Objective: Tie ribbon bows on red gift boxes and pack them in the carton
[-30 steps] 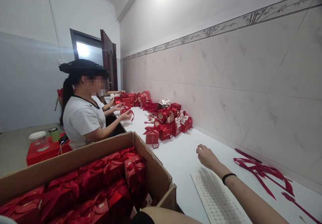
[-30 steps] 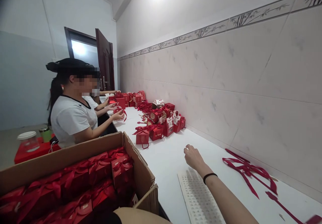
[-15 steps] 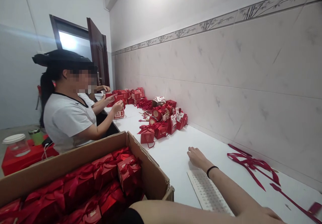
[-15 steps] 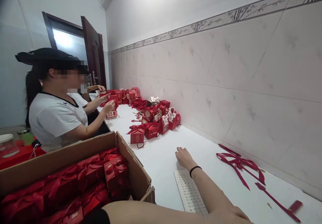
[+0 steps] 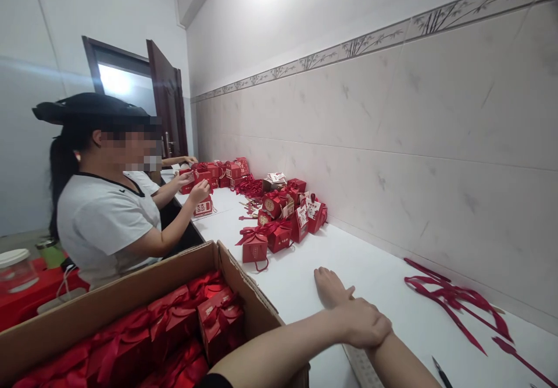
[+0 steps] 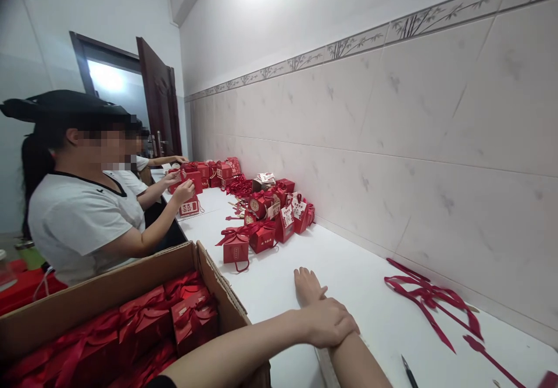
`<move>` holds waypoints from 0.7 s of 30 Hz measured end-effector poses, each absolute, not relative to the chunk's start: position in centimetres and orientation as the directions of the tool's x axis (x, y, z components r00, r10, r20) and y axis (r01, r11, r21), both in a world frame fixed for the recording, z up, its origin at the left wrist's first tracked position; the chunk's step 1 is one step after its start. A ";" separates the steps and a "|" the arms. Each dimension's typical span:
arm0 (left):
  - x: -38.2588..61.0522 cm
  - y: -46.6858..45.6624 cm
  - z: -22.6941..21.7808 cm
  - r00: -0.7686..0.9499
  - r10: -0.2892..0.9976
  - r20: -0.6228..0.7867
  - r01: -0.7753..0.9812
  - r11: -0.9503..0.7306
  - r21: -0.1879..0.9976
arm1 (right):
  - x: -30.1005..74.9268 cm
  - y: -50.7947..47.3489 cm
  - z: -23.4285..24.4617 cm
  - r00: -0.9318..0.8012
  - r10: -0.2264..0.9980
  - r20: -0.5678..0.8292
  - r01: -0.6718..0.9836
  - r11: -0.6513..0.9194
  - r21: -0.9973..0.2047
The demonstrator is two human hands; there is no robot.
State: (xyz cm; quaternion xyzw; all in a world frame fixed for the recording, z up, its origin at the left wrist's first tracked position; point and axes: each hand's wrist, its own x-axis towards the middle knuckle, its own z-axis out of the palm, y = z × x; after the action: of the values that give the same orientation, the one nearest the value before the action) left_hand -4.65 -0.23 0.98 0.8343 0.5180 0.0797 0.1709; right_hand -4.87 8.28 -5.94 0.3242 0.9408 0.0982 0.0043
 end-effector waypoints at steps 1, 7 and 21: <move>-4.3 -0.9 1.2 0.454 0.891 -0.031 0.823 -0.405 0.398 | -5.1 8.3 -6.2 -0.788 0.612 0.063 0.613 0.772 0.169; -3.0 -3.2 2.2 0.665 0.735 0.134 0.523 -0.586 0.619 | -5.8 9.2 -7.4 -0.789 0.610 0.073 0.614 0.787 0.054; -29.7 5.5 3.1 -0.641 0.646 0.413 0.703 0.279 0.654 | 13.3 3.7 -8.4 -0.505 0.666 0.549 0.545 0.739 -0.396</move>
State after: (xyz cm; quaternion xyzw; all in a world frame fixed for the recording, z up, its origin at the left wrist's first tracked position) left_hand -29.71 5.48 3.12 0.4222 0.7991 0.4268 -0.0332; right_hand 13.27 3.68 -8.37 0.3507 0.8631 -0.0863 -0.3529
